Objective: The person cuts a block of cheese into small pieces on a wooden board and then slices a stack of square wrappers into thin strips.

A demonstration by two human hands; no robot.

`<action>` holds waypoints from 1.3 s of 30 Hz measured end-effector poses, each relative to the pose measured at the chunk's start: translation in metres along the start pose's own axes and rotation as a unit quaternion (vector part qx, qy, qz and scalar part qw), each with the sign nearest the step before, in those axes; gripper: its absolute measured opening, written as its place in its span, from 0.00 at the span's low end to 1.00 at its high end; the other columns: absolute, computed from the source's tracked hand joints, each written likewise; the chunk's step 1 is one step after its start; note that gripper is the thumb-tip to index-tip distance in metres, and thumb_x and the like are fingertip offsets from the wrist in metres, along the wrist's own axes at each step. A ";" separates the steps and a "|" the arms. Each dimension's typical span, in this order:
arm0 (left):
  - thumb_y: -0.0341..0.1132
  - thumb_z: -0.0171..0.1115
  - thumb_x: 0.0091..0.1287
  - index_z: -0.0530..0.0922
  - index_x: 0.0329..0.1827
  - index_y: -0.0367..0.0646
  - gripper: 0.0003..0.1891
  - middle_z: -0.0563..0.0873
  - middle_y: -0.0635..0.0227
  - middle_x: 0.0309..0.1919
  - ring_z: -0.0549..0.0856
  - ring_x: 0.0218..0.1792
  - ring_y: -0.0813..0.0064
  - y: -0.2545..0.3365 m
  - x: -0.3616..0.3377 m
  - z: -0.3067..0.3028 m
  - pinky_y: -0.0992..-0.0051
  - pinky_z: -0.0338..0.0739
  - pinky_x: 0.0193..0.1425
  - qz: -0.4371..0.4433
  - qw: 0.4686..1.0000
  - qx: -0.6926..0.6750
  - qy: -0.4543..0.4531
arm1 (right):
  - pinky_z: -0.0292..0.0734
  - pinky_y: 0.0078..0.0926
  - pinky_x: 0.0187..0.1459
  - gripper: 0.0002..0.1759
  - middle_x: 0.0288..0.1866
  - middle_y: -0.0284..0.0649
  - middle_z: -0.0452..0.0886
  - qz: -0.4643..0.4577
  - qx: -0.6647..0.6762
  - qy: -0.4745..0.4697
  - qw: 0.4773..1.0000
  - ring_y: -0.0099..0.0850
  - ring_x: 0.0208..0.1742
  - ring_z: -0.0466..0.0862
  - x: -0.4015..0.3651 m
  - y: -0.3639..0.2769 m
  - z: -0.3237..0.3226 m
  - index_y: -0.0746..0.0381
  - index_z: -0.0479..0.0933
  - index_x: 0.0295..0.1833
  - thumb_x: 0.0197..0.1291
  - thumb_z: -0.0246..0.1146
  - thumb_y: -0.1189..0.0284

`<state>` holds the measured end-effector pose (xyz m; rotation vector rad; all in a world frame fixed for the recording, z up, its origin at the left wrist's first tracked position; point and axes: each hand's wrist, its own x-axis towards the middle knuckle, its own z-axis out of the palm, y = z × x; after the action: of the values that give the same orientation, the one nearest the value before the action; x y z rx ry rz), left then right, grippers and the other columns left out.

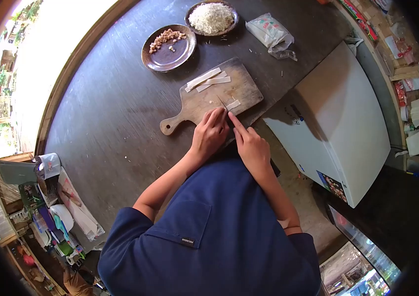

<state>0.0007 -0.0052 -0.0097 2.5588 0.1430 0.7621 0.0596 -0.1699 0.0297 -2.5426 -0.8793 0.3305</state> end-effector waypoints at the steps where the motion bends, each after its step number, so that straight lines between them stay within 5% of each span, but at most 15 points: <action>1: 0.25 0.71 0.62 0.86 0.59 0.31 0.21 0.87 0.57 0.57 0.87 0.59 0.58 -0.002 0.001 0.001 0.65 0.87 0.62 0.004 1.000 0.004 0.002 | 0.87 0.52 0.33 0.31 0.34 0.45 0.82 -0.006 0.011 -0.003 1.000 0.53 0.30 0.89 0.002 0.001 0.000 0.24 0.64 0.86 0.83 0.57 0.57; 9: 0.25 0.71 0.60 0.86 0.59 0.33 0.21 0.88 0.58 0.55 0.88 0.58 0.59 0.001 0.002 -0.001 0.65 0.87 0.62 0.017 0.999 0.026 0.011 | 0.88 0.54 0.36 0.31 0.35 0.45 0.83 0.019 -0.013 -0.055 0.998 0.53 0.34 0.89 -0.018 0.000 -0.018 0.23 0.62 0.86 0.83 0.57 0.57; 18: 0.27 0.71 0.61 0.86 0.59 0.33 0.21 0.88 0.58 0.56 0.87 0.61 0.61 -0.002 -0.001 0.000 0.67 0.87 0.64 0.009 1.000 0.022 0.005 | 0.86 0.53 0.38 0.29 0.34 0.47 0.83 -0.027 0.120 0.007 0.992 0.55 0.36 0.89 0.006 0.005 -0.004 0.25 0.68 0.84 0.83 0.58 0.58; 39: 0.25 0.72 0.61 0.86 0.61 0.32 0.22 0.85 0.58 0.54 0.87 0.57 0.58 0.001 -0.001 -0.003 0.63 0.86 0.63 0.016 0.999 0.029 0.001 | 0.85 0.52 0.35 0.30 0.33 0.44 0.81 0.002 0.035 -0.023 0.999 0.52 0.32 0.87 -0.020 0.003 -0.021 0.24 0.67 0.85 0.82 0.59 0.59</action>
<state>-0.0015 -0.0052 -0.0076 2.6199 0.1271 0.7842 0.0534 -0.1914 0.0485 -2.4813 -0.8639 0.4161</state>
